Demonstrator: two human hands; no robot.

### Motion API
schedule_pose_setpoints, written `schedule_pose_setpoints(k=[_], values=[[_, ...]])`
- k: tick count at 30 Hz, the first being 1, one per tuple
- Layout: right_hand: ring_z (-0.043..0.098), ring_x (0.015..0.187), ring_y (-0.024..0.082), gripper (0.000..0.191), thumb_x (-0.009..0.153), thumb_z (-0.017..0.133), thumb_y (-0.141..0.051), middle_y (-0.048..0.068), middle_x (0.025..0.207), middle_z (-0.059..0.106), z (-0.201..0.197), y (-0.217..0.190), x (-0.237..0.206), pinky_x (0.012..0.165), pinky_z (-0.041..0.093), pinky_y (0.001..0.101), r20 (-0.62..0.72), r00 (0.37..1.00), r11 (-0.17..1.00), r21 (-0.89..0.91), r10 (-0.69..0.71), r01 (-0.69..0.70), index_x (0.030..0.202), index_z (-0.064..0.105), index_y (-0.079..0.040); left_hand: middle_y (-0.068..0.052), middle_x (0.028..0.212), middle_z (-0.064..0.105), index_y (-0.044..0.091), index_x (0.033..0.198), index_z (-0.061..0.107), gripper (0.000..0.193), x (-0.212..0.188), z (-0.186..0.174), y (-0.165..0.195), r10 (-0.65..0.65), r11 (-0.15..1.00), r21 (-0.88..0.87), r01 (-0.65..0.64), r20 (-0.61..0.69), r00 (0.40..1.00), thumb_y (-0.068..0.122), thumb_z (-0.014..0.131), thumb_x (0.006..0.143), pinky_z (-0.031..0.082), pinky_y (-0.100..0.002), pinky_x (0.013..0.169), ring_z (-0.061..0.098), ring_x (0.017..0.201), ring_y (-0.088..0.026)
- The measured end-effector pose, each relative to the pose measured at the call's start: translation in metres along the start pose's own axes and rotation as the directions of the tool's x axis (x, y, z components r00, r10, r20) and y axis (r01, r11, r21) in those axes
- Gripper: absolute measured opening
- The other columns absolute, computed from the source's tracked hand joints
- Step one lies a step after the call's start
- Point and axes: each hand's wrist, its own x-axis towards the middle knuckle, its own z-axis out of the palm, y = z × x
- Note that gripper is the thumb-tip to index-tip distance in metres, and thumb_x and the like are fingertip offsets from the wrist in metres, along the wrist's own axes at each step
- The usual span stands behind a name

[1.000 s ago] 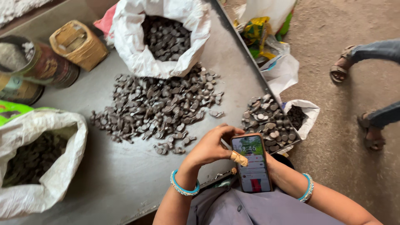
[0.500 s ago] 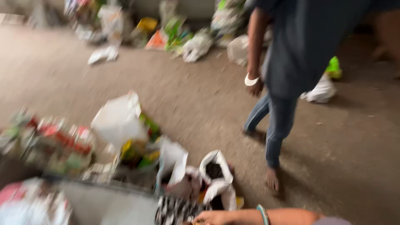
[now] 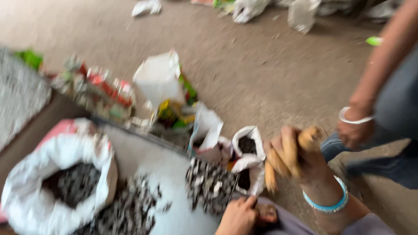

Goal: The person picks small dark metal castings one at a time from a pile on a metal table, turns and inspects each piece in both hands, and tosses accepted pieces into a cloth sack while placing others back on the table. They continue sorting through the pile and handle a small bag of pieces near the end.

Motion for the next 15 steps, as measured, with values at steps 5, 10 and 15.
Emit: schedule_pose_setpoints(k=[5,10,15], values=[[0.051,0.071,0.017,0.037,0.107,0.066,-0.038,0.003,0.069,0.053,-0.044,0.064,-0.012,0.065,0.044,0.0336,-0.240,0.970,0.980,-0.178,0.048,-0.092,0.097,0.063,-0.003,-0.010,0.115,0.064,0.009,0.076,0.073,0.009,-0.003,-0.053,0.006,-0.086,0.994,-0.069,0.085,-0.019,0.996,0.015,0.067,0.078,0.055,-0.039,0.076,0.066,0.096,-0.026],[0.055,0.070,0.017,0.029,0.107,0.067,-0.035,0.006,0.077,0.061,-0.083,0.075,-0.028,0.071,0.048,0.0344,-0.335,0.942,0.960,-0.270,-0.018,-0.078,0.108,0.065,-0.006,-0.008,0.107,0.062,0.013,0.085,0.077,0.011,-0.009,-0.098,0.002,-0.132,0.983,-0.134,0.123,-0.058,0.990,0.015,0.068,0.080,0.055,-0.040,0.080,0.065,0.096,-0.026],[0.060,0.080,0.015,0.031,0.109,0.067,-0.037,0.007,0.091,0.067,-0.107,0.087,-0.043,0.073,0.052,0.0328,-0.479,0.876,0.925,-0.354,-0.051,-0.140,0.113,0.065,-0.006,-0.008,0.096,0.060,0.009,0.077,0.076,0.026,-0.004,-0.113,-0.005,-0.188,0.946,-0.261,0.193,0.044,0.981,0.035,0.077,0.075,0.053,-0.042,0.077,0.064,0.092,-0.028]])
